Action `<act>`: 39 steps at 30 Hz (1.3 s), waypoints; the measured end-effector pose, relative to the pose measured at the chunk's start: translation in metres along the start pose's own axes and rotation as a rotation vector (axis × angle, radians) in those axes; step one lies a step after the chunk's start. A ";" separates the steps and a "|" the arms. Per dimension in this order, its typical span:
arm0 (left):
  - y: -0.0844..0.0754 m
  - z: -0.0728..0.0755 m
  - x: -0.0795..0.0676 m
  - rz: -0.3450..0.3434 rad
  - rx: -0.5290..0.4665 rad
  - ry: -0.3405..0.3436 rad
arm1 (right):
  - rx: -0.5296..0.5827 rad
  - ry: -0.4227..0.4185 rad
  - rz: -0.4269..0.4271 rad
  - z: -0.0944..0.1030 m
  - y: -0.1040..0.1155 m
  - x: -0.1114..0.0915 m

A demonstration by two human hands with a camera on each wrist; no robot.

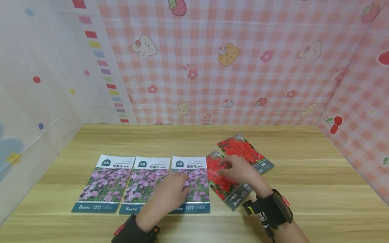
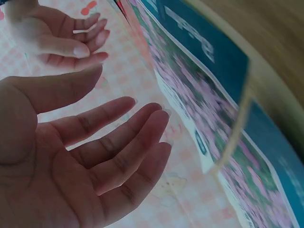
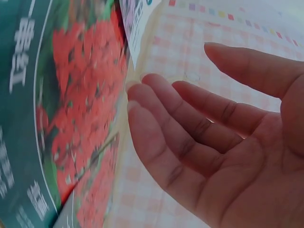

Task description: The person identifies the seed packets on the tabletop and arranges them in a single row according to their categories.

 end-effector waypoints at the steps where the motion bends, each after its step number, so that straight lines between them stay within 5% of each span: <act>1: -0.003 -0.001 0.000 -0.023 0.018 0.004 | -0.024 -0.010 0.002 0.002 -0.001 0.000; 7: -0.022 -0.012 0.004 -0.138 0.150 0.026 | -0.072 -0.045 -0.012 0.008 -0.005 -0.003; 24: -0.074 -0.042 0.015 -0.220 0.333 0.182 | -0.157 -0.105 -0.089 0.021 -0.026 -0.001; 32: -0.082 -0.054 0.013 -0.228 0.387 0.248 | -0.162 -0.059 -0.107 0.019 -0.033 0.002; 39: -0.079 -0.052 0.012 -0.196 0.368 0.260 | -0.202 0.066 0.037 0.010 -0.030 0.002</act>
Point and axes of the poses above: each hand's wrist, its own x-axis towards the middle knuckle, its own z-axis out of the back of the hand, y = z × x, the point moved 4 cm from there along x, towards the middle knuckle, and after that the axes turned 5 degrees about -x, right-handed, at the moved point
